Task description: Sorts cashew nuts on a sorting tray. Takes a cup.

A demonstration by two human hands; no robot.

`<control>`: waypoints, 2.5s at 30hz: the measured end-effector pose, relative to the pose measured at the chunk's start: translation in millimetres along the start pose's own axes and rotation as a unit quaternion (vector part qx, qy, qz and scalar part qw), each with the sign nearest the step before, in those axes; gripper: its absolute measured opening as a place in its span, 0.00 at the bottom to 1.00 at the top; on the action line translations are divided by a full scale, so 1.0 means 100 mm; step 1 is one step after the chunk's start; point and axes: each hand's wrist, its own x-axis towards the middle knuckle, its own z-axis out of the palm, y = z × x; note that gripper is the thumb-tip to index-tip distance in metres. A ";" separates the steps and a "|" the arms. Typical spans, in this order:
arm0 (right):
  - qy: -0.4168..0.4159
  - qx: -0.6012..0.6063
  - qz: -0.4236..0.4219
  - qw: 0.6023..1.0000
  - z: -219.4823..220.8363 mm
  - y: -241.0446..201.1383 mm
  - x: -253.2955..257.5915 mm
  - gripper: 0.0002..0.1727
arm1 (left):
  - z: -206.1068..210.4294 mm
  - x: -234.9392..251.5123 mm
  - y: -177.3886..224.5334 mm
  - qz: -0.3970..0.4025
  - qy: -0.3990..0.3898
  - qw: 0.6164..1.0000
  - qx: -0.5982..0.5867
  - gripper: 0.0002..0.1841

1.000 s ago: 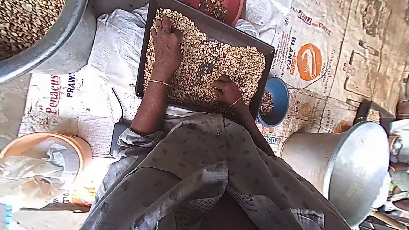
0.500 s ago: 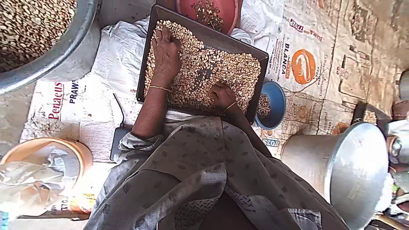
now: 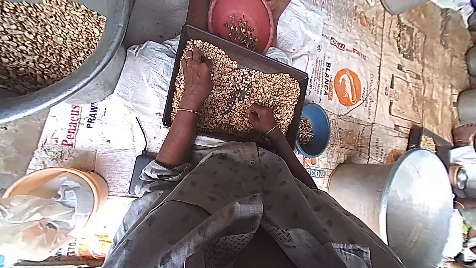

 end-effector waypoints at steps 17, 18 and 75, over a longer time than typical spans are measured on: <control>0.170 0.186 -0.110 0.961 -0.07 -0.22 1.11 0.13 | 0.02 0.00 -0.02 0.009 0.011 1.000 -0.007 0.13; 0.104 0.109 -0.146 0.978 0.09 -0.29 1.07 0.13 | 0.02 0.00 -0.02 0.008 0.010 1.000 -0.005 0.13; -0.170 0.351 -0.027 0.921 -0.08 -0.51 0.51 0.15 | 0.00 0.00 0.00 -0.002 -0.009 1.000 0.003 0.14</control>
